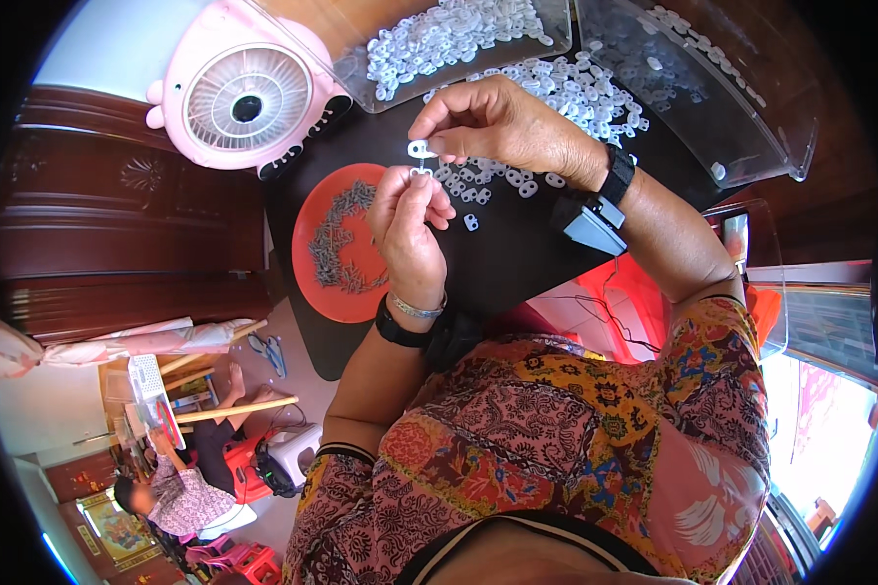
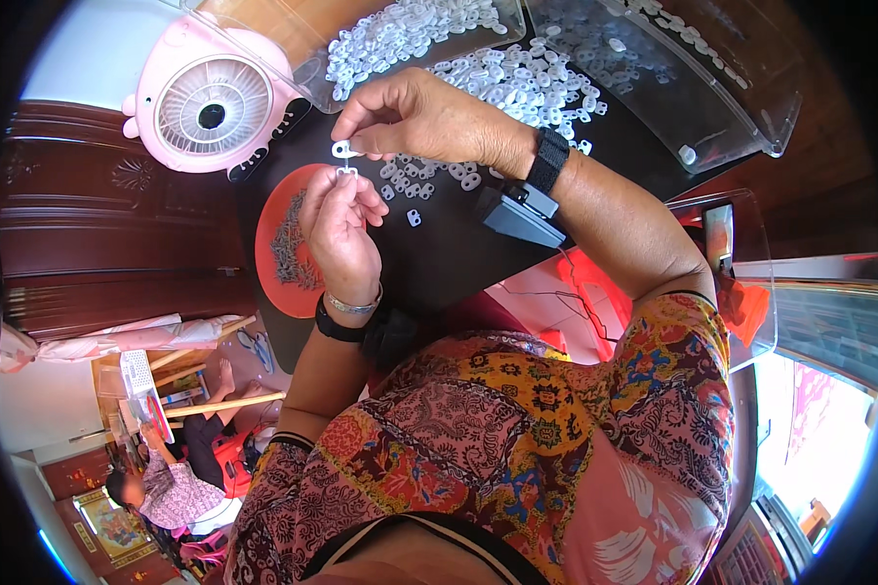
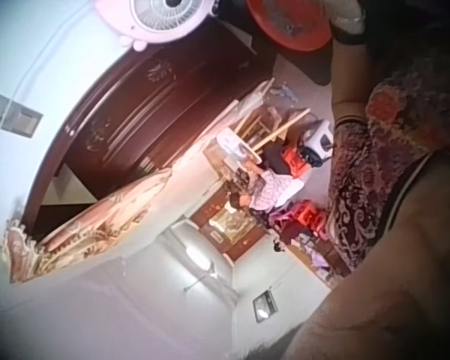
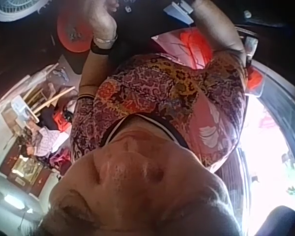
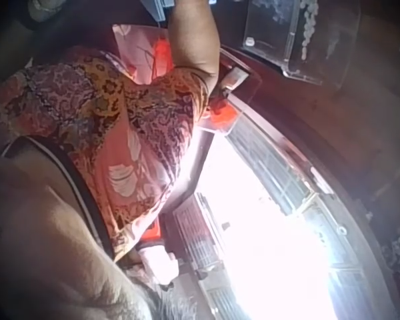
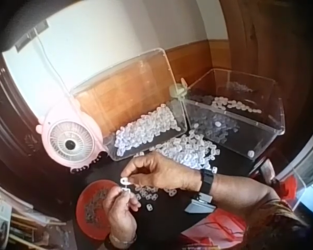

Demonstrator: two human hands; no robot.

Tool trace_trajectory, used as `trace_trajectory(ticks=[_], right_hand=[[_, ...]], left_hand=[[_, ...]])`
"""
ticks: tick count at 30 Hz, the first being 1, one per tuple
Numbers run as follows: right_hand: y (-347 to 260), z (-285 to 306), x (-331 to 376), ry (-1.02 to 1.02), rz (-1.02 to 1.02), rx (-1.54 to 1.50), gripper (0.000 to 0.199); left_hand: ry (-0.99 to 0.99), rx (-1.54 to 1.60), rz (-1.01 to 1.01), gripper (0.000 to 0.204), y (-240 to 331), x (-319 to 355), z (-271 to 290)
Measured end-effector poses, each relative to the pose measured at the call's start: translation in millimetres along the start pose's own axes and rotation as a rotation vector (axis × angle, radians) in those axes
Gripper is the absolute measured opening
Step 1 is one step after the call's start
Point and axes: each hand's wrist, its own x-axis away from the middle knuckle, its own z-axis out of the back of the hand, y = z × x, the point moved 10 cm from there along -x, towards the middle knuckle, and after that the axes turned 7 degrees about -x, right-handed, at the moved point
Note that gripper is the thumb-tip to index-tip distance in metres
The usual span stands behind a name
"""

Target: Assembling small plastic components by inserting tiny metal springs into them.

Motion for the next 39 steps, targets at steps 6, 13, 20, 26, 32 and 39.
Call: trace_trajectory(ticks=[6,13,20,26,32,39], right_hand=[[-2.6,-7.9,0.6,-0.046,0.043,0.058,0.014],[-3.4,-9.6,0.4,-0.064,0.060,0.125,0.014],[-11.9,-17.5,4.3,-0.040,0.107,0.302,0.017],[-11.5,-17.9,3.9,-0.037,0.124,0.298,0.020],[-17.3,-21.6,4.8,-0.034,0.175,0.428,0.025],[-27.6,-26.0,7.3,-0.029,0.289,0.531,0.028]], left_hand=[[-0.006,0.003,0.012,0.015,-2.9,-0.3,1.7],[-0.017,0.002,0.010,0.016,-1.7,0.0,0.1],[-0.007,0.081,0.047,0.019,-6.4,-1.5,2.2],[-0.012,0.134,0.080,0.019,-7.0,-1.3,2.0],[0.024,0.161,0.074,0.020,-7.9,-1.5,4.3],[0.004,0.248,0.066,0.020,-7.3,-3.2,1.3]])
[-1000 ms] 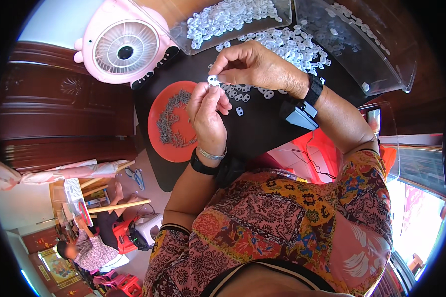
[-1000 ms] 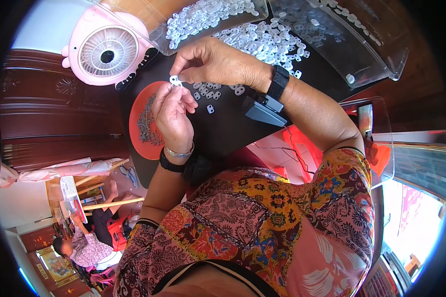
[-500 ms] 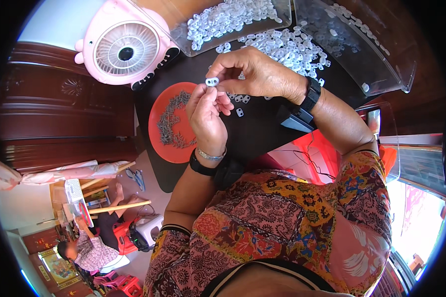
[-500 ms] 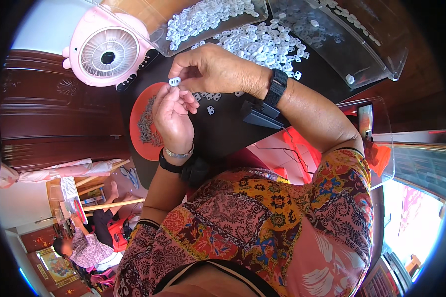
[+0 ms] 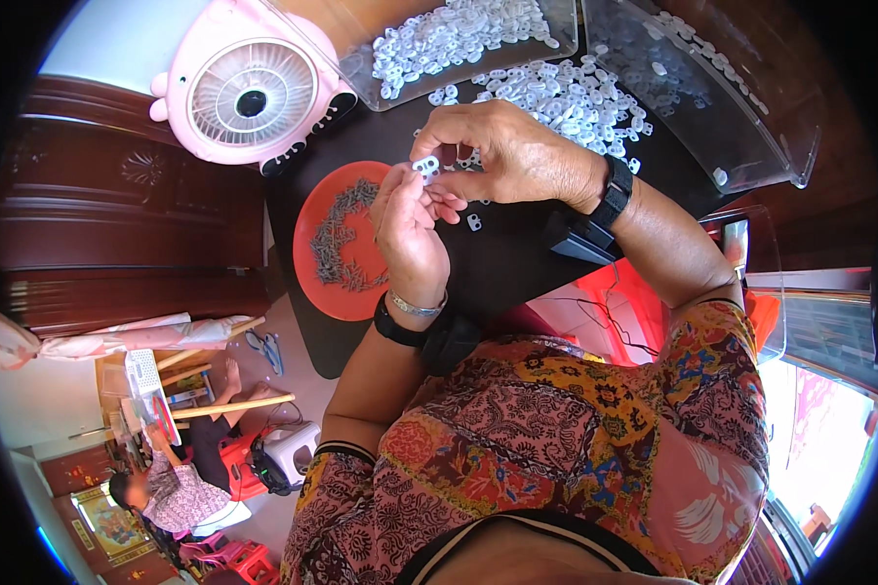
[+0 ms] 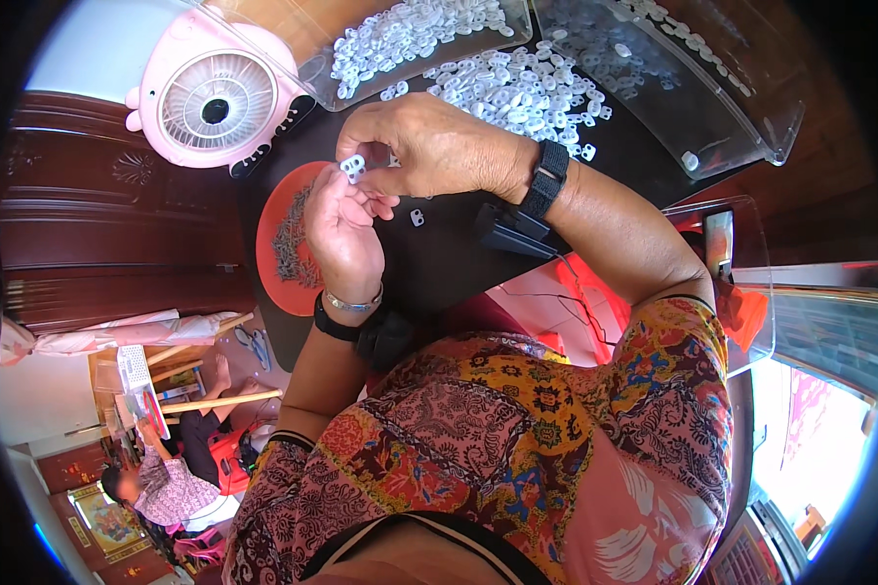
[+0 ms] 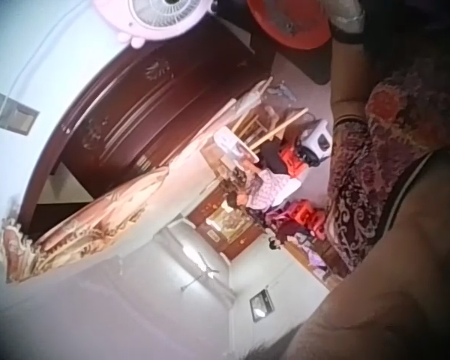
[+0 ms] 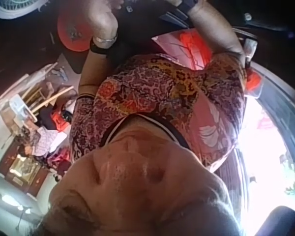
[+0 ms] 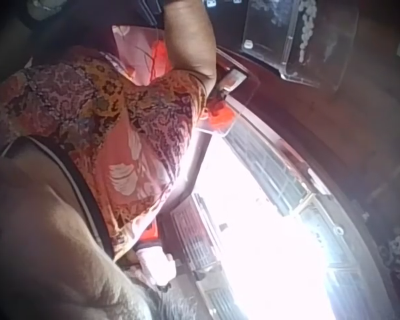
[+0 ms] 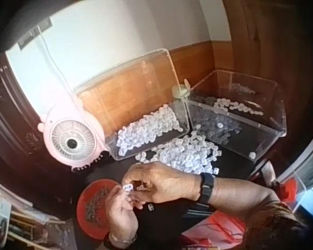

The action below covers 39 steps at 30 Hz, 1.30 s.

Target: Assembling small plastic components by inserting tiny metal springs into them.

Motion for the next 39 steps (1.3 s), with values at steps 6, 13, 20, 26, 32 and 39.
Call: trace_trajectory(ticks=[6,13,20,26,32,39], right_hand=[[-2.7,-3.1,1.3,-0.009,0.039,0.074,0.031],[-11.3,-5.4,2.2,0.019,0.085,0.238,0.029],[-7.8,-8.8,3.1,-0.006,0.072,0.234,0.024],[-6.2,-12.4,4.6,-0.031,0.046,0.273,0.020],[-9.0,-15.3,5.1,-0.035,0.055,0.313,0.018],[-16.3,-15.3,6.2,-0.010,0.104,0.318,0.016]], left_hand=[[-0.018,-0.076,-0.003,0.021,-1.8,-1.8,1.4],[-0.038,-0.182,0.013,0.025,0.2,-0.6,-3.3],[0.001,-0.157,0.005,0.025,0.5,-0.5,1.5],[0.008,-0.177,0.004,0.024,-1.0,-0.8,4.9],[0.017,-0.165,-0.022,0.023,2.7,-0.1,5.1],[0.003,-0.162,-0.052,0.025,3.4,0.6,4.4]])
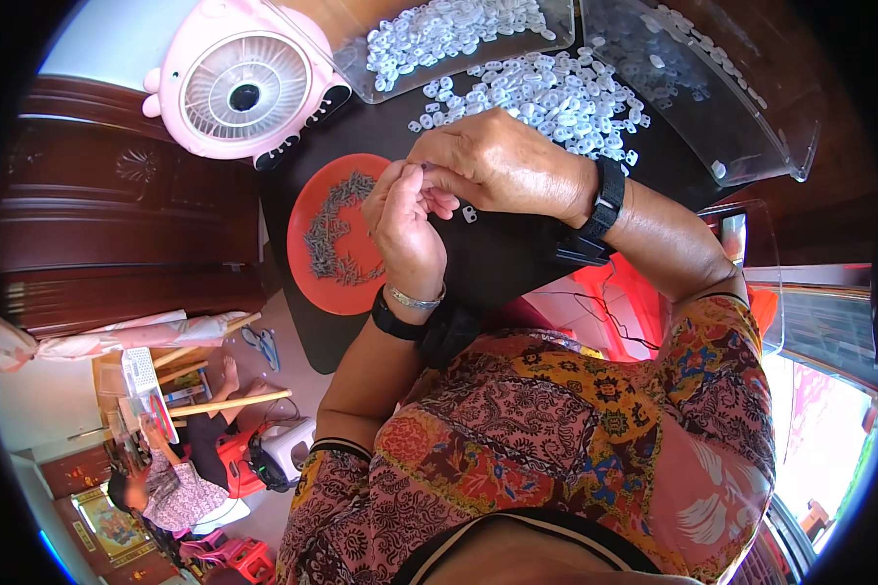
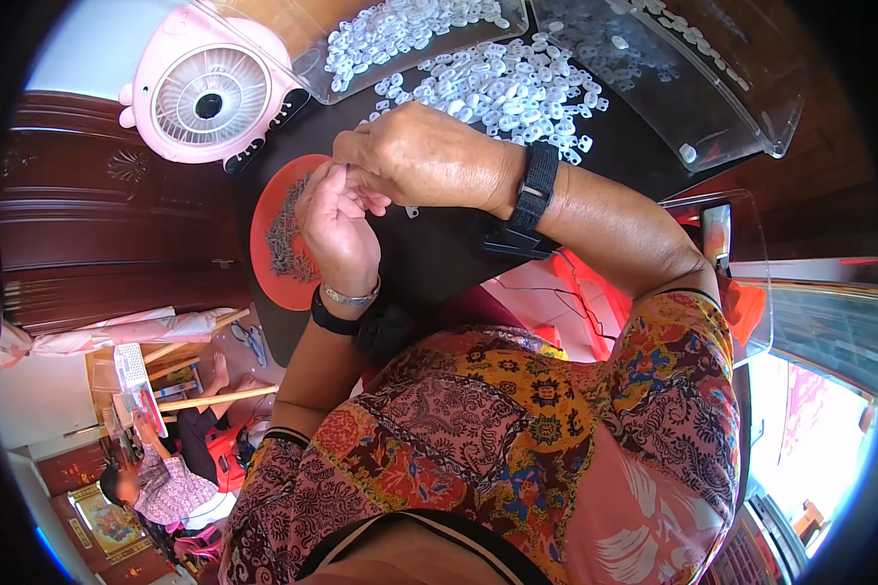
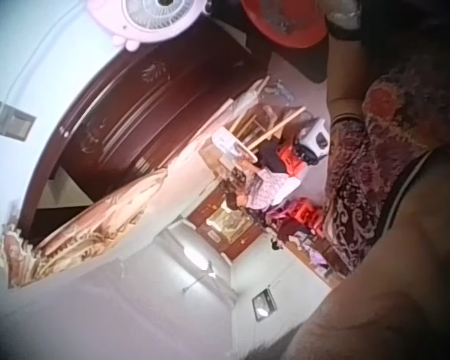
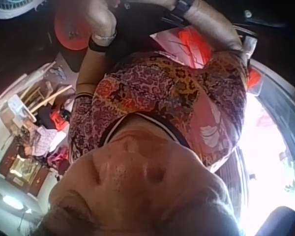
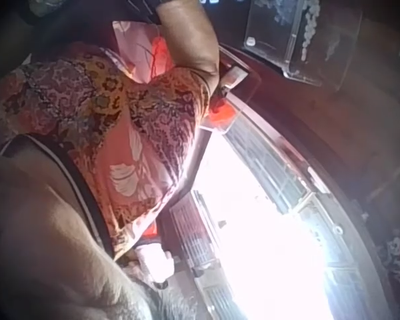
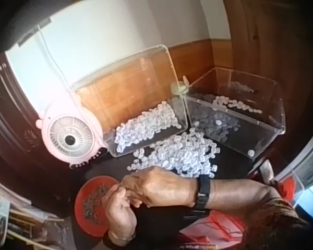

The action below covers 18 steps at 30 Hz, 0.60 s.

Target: Assembling small plastic components by inserting tiny metal springs into them.

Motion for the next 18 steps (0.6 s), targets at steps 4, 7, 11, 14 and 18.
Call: trace_trajectory(ticks=[4,7,11,14,18], right_hand=[[3.7,-1.3,-0.5,0.038,0.009,0.002,0.013],[8.1,5.0,-1.8,0.101,-0.004,-0.159,0.014],[13.1,2.4,-2.4,0.011,-0.062,-0.207,0.026],[10.2,5.4,-3.2,0.016,-0.016,-0.149,0.027],[11.9,10.1,-4.9,0.033,0.006,-0.091,0.027]], left_hand=[[-0.028,0.020,0.025,0.025,-4.5,-2.1,-0.9],[-0.027,0.046,-0.015,0.025,-0.1,-3.0,-0.4],[-0.019,0.061,0.004,0.025,1.0,-2.2,-2.2],[-0.005,0.079,0.014,0.025,0.9,-3.7,-1.7],[0.020,0.078,0.028,0.025,-2.9,-5.9,2.2]])
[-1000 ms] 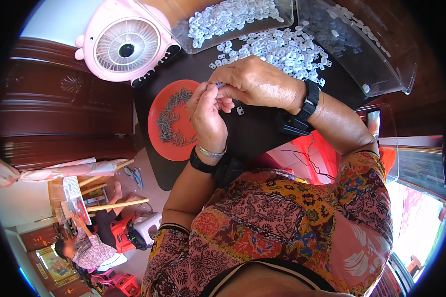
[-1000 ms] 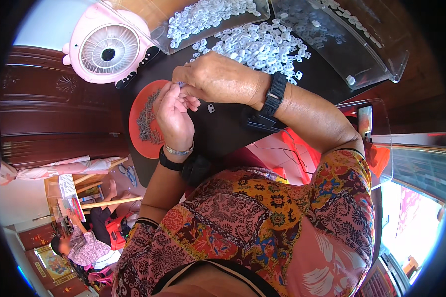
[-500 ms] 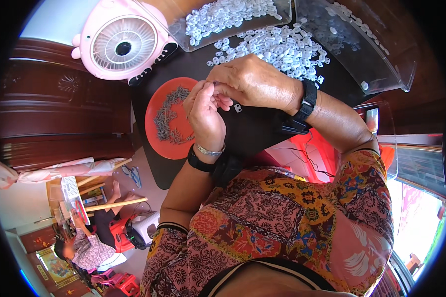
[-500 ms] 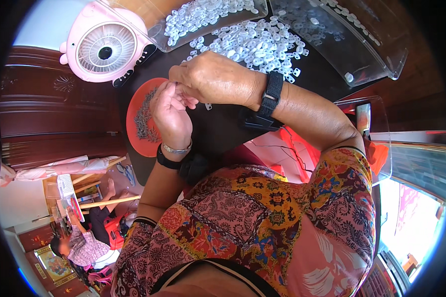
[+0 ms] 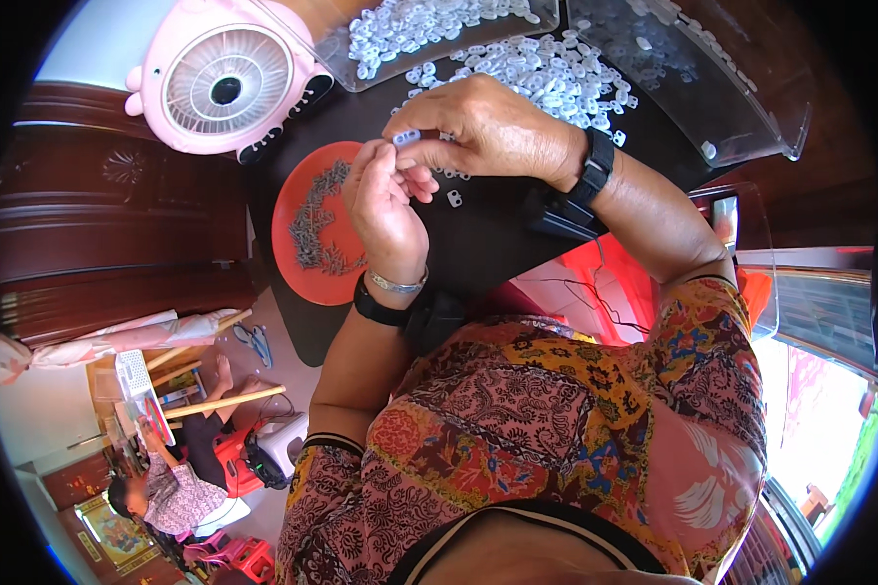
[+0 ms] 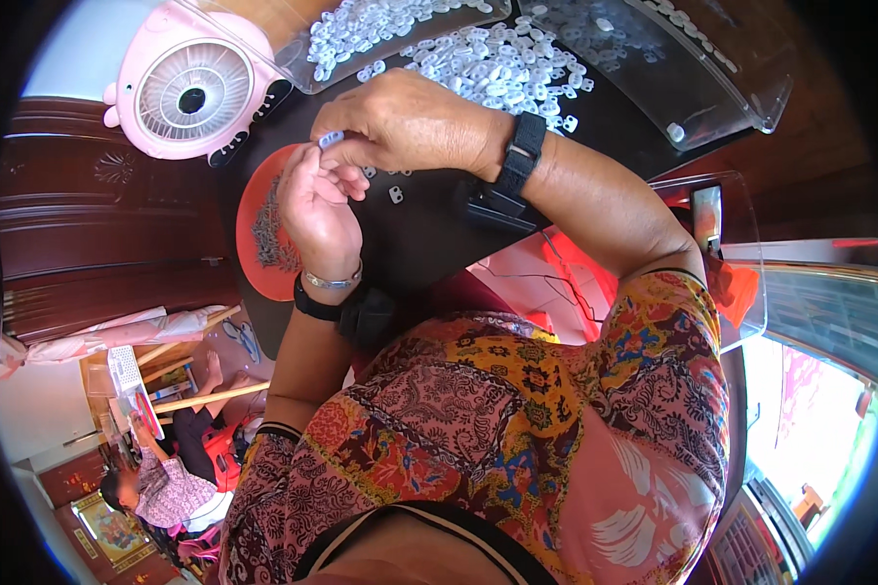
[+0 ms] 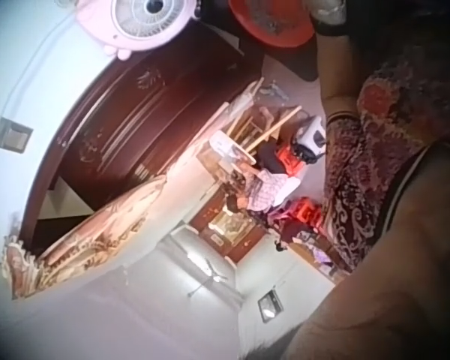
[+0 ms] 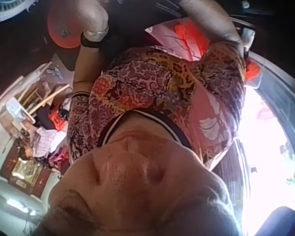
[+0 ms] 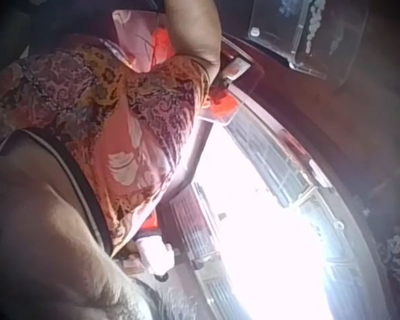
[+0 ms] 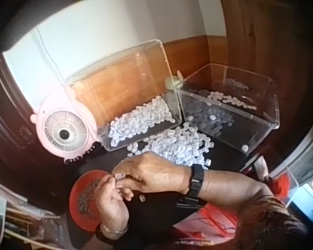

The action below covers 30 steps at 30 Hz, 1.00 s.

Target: Assembling small plastic components by inserting tiny metal springs into them.

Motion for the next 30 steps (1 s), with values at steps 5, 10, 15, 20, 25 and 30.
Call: trace_trajectory(ticks=[5,10,15,20,25,30], right_hand=[[7.3,7.2,1.9,0.036,-0.037,0.030,0.028],[7.0,15.7,-1.3,0.122,0.006,0.081,0.029],[30.2,18.6,-0.2,0.166,-0.085,0.144,0.028],[30.0,1.5,-0.5,-0.018,-0.105,0.016,0.026],[23.7,-30.3,2.1,-0.239,-0.029,0.296,0.023],[8.7,-11.9,1.6,-0.228,0.011,0.358,0.020]], left_hand=[[0.004,0.018,-0.009,0.023,2.3,0.2,-2.5],[-0.019,0.021,-0.052,0.021,8.5,-2.2,-3.8],[-0.049,-0.025,-0.194,0.022,43.3,19.3,-12.8],[-0.099,-0.219,-0.210,0.023,49.1,50.3,-0.5],[-0.169,-0.222,-0.078,0.020,8.3,75.6,27.7],[-0.173,-0.233,-0.024,0.019,-6.0,88.0,44.1]])
